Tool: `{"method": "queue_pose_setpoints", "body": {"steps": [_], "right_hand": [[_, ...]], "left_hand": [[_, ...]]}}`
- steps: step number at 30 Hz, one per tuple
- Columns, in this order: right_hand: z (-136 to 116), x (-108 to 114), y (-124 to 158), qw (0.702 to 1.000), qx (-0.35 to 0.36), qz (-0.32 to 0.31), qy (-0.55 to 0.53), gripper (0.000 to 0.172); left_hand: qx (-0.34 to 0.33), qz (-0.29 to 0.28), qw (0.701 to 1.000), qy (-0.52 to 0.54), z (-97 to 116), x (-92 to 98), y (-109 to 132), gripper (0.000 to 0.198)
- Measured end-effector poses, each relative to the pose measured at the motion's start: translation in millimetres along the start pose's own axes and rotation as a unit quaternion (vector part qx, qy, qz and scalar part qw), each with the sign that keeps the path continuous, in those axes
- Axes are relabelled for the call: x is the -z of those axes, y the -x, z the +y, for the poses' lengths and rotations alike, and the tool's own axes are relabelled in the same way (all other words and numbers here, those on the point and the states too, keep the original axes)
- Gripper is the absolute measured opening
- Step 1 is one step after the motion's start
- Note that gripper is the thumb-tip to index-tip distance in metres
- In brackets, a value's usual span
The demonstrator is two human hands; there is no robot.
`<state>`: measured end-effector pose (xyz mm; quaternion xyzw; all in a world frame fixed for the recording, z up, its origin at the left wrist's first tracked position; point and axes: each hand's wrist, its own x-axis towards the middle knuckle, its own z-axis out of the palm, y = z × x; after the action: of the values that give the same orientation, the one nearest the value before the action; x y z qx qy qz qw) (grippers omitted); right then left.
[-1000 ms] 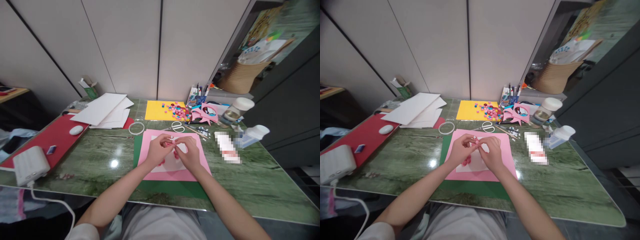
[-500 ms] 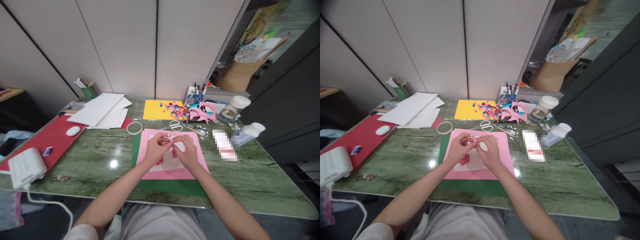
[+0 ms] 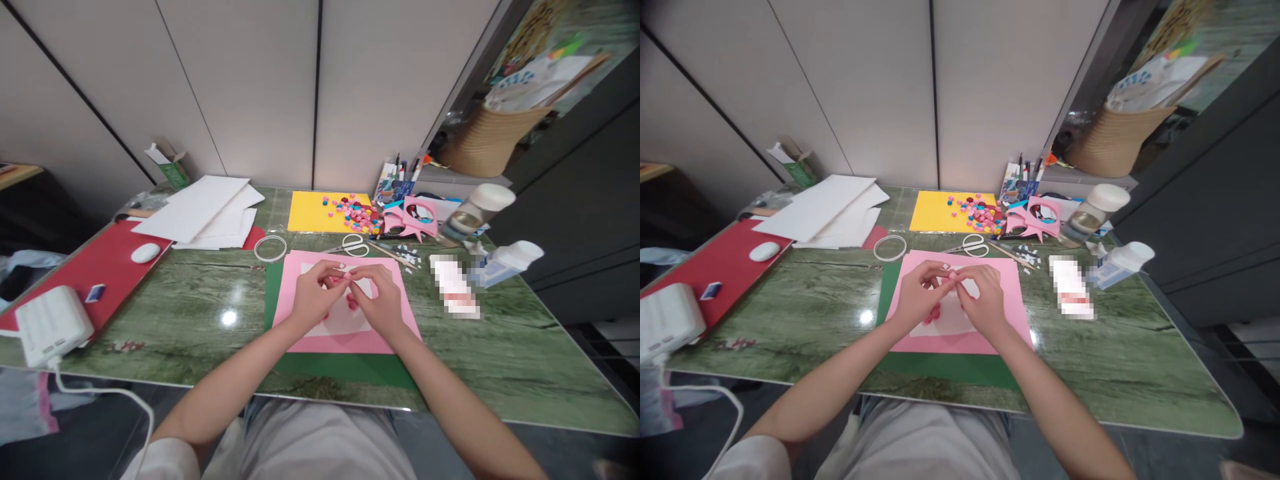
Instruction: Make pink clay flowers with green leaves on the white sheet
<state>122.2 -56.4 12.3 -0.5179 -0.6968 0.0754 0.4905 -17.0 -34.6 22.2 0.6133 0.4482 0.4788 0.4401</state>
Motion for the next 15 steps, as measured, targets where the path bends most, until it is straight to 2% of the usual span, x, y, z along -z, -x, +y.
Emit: {"method": "queue_pose_setpoints", "body": {"steps": [8,15], "right_hand": [[-1.3,1.5,-0.3,1.000,0.004,0.003,0.002,0.003],[-2.0,2.3,-0.3,1.000,0.025,-0.002,0.011,0.012]], "left_hand": [[0.006,0.004,1.000,0.017,-1.2,0.2,-1.3,0.025],[-0.003,0.018,1.000,0.015,0.1,0.9,-1.0,0.026]]}}
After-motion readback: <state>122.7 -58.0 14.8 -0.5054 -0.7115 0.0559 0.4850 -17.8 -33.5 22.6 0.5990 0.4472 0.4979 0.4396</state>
